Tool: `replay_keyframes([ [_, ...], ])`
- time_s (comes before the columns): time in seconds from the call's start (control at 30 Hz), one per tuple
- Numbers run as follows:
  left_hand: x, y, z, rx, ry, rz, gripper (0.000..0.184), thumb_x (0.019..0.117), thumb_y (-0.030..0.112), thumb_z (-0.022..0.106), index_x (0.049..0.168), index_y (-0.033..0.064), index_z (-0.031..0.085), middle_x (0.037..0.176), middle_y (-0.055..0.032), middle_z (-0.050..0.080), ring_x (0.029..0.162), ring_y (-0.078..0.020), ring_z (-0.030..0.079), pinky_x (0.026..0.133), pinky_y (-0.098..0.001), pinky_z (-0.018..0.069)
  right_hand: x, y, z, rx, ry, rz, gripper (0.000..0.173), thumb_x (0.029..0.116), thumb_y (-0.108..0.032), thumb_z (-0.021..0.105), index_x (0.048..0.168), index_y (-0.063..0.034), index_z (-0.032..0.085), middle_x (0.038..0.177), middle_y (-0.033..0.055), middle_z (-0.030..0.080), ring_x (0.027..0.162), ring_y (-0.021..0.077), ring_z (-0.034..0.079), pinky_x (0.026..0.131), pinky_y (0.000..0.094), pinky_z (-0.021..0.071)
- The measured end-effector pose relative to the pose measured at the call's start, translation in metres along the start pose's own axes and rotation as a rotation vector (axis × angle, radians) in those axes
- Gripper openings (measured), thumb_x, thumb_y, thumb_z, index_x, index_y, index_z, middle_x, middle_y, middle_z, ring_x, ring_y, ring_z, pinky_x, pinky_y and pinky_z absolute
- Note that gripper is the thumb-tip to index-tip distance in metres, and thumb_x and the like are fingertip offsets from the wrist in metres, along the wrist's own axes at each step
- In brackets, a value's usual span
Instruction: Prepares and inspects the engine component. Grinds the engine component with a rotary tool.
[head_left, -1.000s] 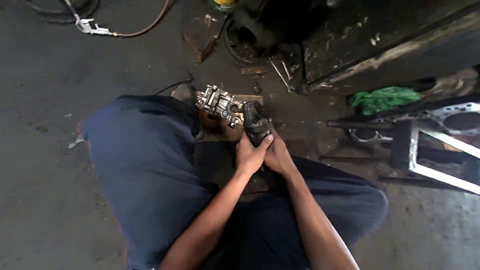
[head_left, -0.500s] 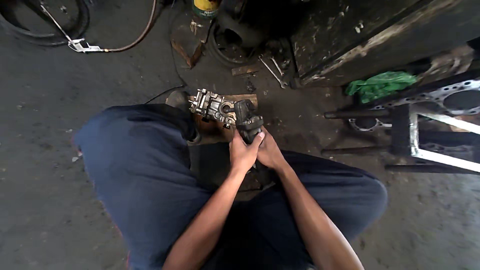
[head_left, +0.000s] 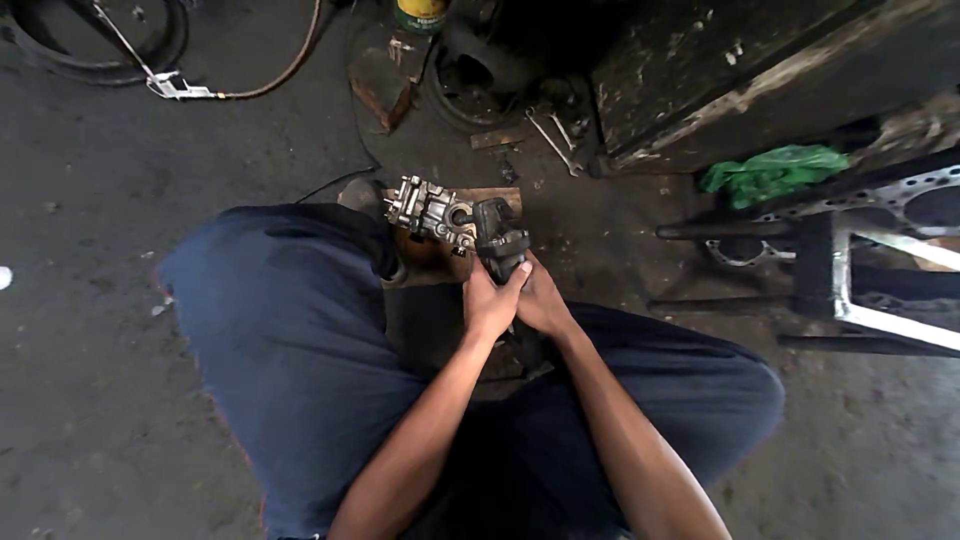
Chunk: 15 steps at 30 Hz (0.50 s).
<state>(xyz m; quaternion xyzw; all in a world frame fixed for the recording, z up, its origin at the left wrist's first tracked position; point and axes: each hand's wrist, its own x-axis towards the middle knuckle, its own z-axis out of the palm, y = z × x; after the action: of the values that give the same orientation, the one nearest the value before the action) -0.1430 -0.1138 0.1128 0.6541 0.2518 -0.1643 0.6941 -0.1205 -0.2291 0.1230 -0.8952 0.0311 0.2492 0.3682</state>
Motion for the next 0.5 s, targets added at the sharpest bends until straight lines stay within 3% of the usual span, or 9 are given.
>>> replay_keyframes([
  [0.23, 0.013, -0.01, -0.002, 0.024, -0.005, -0.017, 0.069, 0.0921, 0.041, 0.077, 0.145, 0.0076, 0.049, 0.123, -0.0132, 0.07, 0.117, -0.0212, 0.067, 0.104, -0.0451, 0.0544, 0.012, 0.015, 0.016, 0.085, 0.016, -0.019, 0.063, 0.0884, -0.03, 0.072, 0.144, -0.0111, 0.05, 0.121, 0.0069, 0.07, 0.113, 0.0127, 0.067, 0.1, 0.0397, 0.0556],
  [0.5, -0.009, 0.004, -0.001, 0.023, -0.055, 0.016, 0.073, 0.0927, 0.044, 0.075, 0.147, 0.0053, 0.046, 0.124, -0.0132, 0.07, 0.117, -0.0198, 0.067, 0.103, -0.0432, 0.055, -0.012, -0.006, -0.004, -0.01, 0.044, -0.013, 0.062, 0.0908, -0.03, 0.071, 0.144, -0.0053, 0.049, 0.121, 0.009, 0.07, 0.113, 0.0129, 0.067, 0.101, 0.0372, 0.055],
])
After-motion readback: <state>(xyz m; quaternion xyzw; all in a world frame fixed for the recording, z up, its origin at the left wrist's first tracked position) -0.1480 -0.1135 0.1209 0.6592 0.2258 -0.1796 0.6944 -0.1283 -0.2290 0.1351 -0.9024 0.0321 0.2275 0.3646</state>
